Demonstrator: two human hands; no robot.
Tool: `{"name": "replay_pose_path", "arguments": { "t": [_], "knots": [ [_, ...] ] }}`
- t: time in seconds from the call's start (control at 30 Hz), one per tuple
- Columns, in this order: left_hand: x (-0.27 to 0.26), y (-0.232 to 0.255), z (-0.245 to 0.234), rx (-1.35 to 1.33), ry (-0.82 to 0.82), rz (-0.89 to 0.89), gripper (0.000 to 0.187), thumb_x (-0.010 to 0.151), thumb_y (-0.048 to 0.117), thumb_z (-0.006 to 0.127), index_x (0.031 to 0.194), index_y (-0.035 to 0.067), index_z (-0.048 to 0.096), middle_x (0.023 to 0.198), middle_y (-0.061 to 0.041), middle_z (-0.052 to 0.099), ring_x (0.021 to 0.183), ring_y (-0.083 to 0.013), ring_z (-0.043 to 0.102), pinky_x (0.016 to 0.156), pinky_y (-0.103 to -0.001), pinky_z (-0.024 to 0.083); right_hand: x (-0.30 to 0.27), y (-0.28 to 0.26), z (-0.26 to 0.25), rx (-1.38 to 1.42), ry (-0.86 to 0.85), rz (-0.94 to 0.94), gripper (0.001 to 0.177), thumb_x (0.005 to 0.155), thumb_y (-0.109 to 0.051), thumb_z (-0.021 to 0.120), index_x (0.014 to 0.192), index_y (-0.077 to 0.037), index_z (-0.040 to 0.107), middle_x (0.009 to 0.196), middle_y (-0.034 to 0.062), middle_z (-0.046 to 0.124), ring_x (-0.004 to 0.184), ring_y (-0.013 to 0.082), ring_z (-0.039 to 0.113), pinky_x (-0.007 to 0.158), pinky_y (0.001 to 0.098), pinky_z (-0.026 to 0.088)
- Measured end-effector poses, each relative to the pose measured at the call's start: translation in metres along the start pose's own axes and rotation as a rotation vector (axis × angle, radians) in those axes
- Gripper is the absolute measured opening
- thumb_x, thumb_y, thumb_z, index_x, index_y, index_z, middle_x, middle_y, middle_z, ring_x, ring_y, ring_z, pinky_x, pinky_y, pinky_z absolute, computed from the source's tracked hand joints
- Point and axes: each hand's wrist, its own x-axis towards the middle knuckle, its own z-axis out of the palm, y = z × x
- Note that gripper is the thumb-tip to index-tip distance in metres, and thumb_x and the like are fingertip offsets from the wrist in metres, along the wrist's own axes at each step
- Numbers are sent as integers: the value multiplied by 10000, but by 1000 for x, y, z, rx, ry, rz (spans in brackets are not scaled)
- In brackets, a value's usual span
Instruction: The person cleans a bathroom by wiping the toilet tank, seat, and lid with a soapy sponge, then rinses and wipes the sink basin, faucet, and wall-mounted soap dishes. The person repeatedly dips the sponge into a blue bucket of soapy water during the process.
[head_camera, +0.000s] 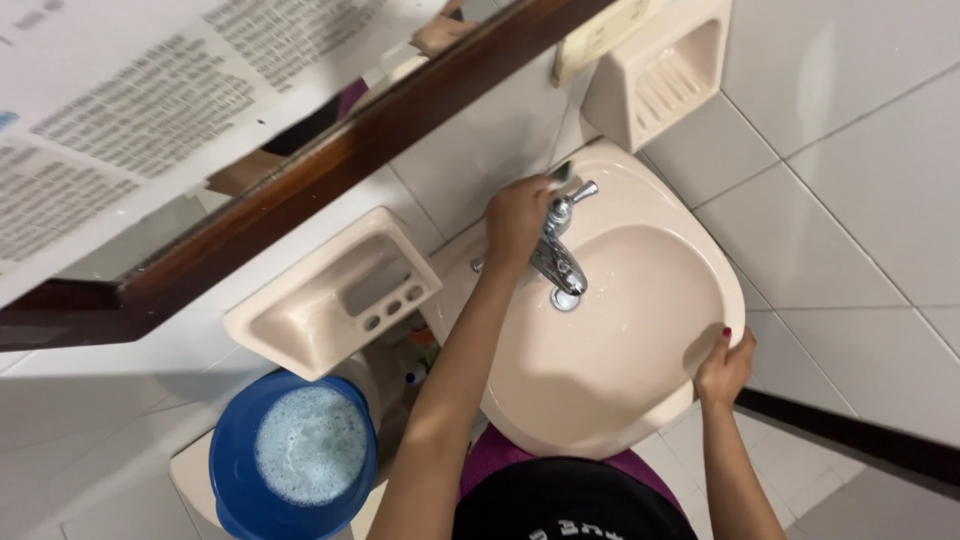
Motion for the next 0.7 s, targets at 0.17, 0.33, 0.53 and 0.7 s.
{"name": "replay_pose_path", "arguments": {
  "t": [0.17, 0.33, 0.53, 0.7],
  "knots": [
    [14, -34, 87, 60, 68, 436, 126, 752, 228, 834, 877, 237, 819, 1155, 18, 756, 1074, -208, 716, 863, -326, 620, -5, -10, -3, 49, 7, 2, 397, 1189, -302, 401, 1470, -25, 443, 1270, 344, 583, 1219, 546, 552, 1018, 651, 433],
    [51, -64, 171, 499, 101, 475, 119, 786, 339, 767, 794, 224, 796, 798, -18, 748, 733, -217, 758, 622, -362, 639, -3, -10, -4, 46, 2, 1, 416, 1192, -329, 383, 1470, -24, 436, 1260, 350, 580, 1211, 564, 550, 1021, 667, 429],
    [18, -25, 93, 414, 143, 614, 311, 874, 304, 725, 1109, 102, 753, 1048, -147, 705, 990, -314, 693, 822, -439, 576, -4, -7, -6, 63, -9, 36, 445, 1184, -355, 375, 1474, -24, 439, 1296, 334, 567, 1242, 541, 539, 1036, 644, 435],
    [-3, -29, 44, 393, -52, 655, 300, 920, 155, 700, 1217, 179, 737, 1310, -75, 680, 1350, -214, 554, 1160, -304, 431, 1, -8, -3, 54, -2, 50, 455, 1185, -353, 374, 1471, -5, 438, 1308, 338, 565, 1245, 537, 540, 1037, 645, 438]
  ]
}}
